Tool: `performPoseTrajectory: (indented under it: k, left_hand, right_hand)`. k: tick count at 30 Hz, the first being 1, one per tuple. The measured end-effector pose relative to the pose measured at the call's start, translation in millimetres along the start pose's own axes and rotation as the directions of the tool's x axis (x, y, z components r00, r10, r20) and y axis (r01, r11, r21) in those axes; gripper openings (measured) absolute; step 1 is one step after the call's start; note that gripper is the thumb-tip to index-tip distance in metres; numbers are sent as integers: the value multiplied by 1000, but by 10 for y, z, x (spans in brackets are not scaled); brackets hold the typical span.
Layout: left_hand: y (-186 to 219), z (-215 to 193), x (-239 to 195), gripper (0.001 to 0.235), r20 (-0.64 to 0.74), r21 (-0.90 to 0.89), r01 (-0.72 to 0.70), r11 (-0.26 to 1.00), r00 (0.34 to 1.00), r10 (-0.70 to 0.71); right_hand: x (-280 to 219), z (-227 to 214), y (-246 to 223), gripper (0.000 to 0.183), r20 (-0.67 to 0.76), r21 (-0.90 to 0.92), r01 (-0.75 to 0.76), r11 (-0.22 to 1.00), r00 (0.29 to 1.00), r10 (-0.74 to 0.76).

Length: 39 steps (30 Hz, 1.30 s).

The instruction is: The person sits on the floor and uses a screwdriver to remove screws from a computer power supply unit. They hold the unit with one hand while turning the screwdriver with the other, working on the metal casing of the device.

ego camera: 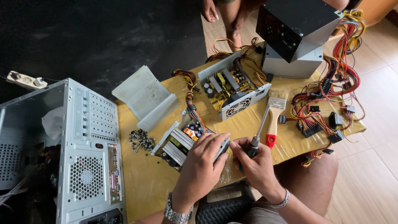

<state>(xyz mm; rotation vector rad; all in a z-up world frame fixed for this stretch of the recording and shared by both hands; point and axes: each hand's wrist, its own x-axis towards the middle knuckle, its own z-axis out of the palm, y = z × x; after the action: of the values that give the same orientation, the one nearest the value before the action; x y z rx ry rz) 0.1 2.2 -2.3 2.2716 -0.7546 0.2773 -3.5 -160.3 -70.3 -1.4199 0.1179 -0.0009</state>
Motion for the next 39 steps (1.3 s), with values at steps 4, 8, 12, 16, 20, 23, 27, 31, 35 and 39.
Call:
performPoseTrajectory:
  k: [4,8,12,16,20,23,27,31,35,39]
  left_hand:
    - [6,0,-5,37,6,5,3,1000,1000,-3]
    - [23,-11,4,36,14,6,3,1000,1000,-3]
    - [32,-6,-3,37,17,9,4,1000,1000,-4]
    - [39,0,-4,44,23,27,-2,1000,1000,1]
    - [36,15,-11,48,22,33,3,999,1000,-3]
    - [35,26,-9,48,20,37,3,999,1000,-4]
    - [34,22,-15,47,24,35,0,999,1000,-1]
    - [40,12,-17,48,34,33,9,999,999,-10]
    - [37,17,-20,48,39,33,17,999,999,-19]
    - [27,21,-26,49,30,45,0,999,1000,-1]
  right_hand:
    - [-29,59,80,16,-71,-68,94,993,993,-99]
    - [-38,75,75,15,-84,-23,112,993,990,-113]
    - [-44,62,54,14,-45,-4,110,994,993,-110]
    - [-37,52,10,16,-44,6,36,999,998,-36]
    - [-41,59,96,11,-40,-16,124,992,991,-124]
    - [-50,48,135,9,-25,-3,187,982,982,-187]
    - [-45,35,128,8,-29,-3,163,987,986,-163]
    - [-45,32,16,15,7,-12,139,990,990,-139]
    - [-37,31,9,17,18,-11,117,993,993,-117]
    - [-28,43,6,17,-11,11,89,996,996,-89]
